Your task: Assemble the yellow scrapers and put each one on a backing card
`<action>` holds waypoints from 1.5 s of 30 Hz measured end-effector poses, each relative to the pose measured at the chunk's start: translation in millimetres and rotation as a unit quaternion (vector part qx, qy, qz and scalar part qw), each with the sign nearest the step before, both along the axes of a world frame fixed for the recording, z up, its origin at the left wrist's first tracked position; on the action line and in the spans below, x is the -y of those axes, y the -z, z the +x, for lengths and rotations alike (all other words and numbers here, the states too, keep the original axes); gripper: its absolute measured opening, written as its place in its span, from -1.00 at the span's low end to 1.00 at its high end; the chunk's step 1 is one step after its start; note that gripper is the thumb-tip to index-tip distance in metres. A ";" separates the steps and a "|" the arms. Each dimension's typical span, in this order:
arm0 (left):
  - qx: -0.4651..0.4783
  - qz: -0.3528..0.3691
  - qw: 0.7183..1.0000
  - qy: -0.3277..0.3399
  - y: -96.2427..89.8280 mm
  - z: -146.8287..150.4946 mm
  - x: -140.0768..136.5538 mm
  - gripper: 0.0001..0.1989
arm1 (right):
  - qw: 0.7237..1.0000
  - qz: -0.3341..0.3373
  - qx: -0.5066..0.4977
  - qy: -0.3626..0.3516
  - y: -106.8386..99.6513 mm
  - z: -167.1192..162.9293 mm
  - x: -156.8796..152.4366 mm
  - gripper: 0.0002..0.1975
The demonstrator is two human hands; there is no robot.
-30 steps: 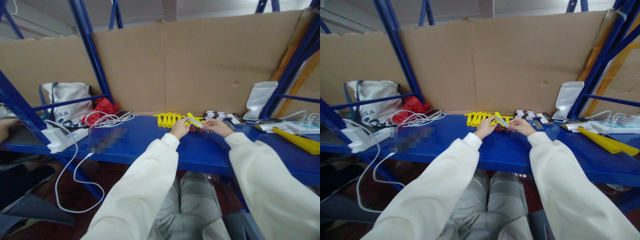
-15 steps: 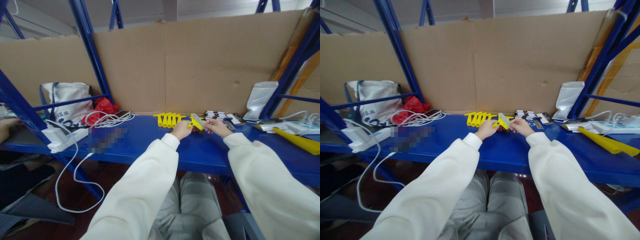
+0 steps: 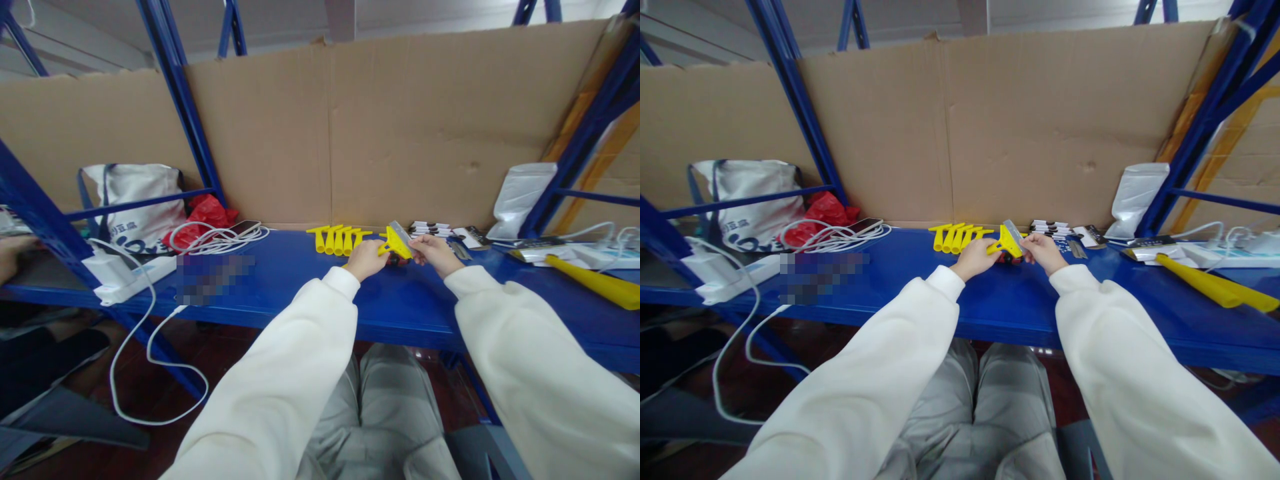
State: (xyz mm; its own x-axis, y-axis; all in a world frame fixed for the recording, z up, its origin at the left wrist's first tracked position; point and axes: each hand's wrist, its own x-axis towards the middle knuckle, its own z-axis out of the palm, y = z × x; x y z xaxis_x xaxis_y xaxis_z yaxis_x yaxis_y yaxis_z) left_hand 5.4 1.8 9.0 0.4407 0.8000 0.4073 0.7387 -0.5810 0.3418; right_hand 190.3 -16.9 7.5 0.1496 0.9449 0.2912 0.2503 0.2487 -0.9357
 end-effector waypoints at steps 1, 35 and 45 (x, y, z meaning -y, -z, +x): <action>0.000 -0.001 1.000 0.001 -0.1 0.0 0.1 -0.69 | 1.000 -0.003 0.000 0.000 0.2 0.1 -0.4 -0.65; -0.008 0.009 1.000 -0.009 -1.4 -1.6 6.4 -0.43 | 0.993 -0.091 -0.039 -0.057 0.2 -7.6 5.6 -0.65; -0.145 0.061 0.986 0.047 -4.7 -6.7 14.4 -0.47 | 0.990 -0.110 -0.030 -0.081 1.7 -8.5 7.0 -0.67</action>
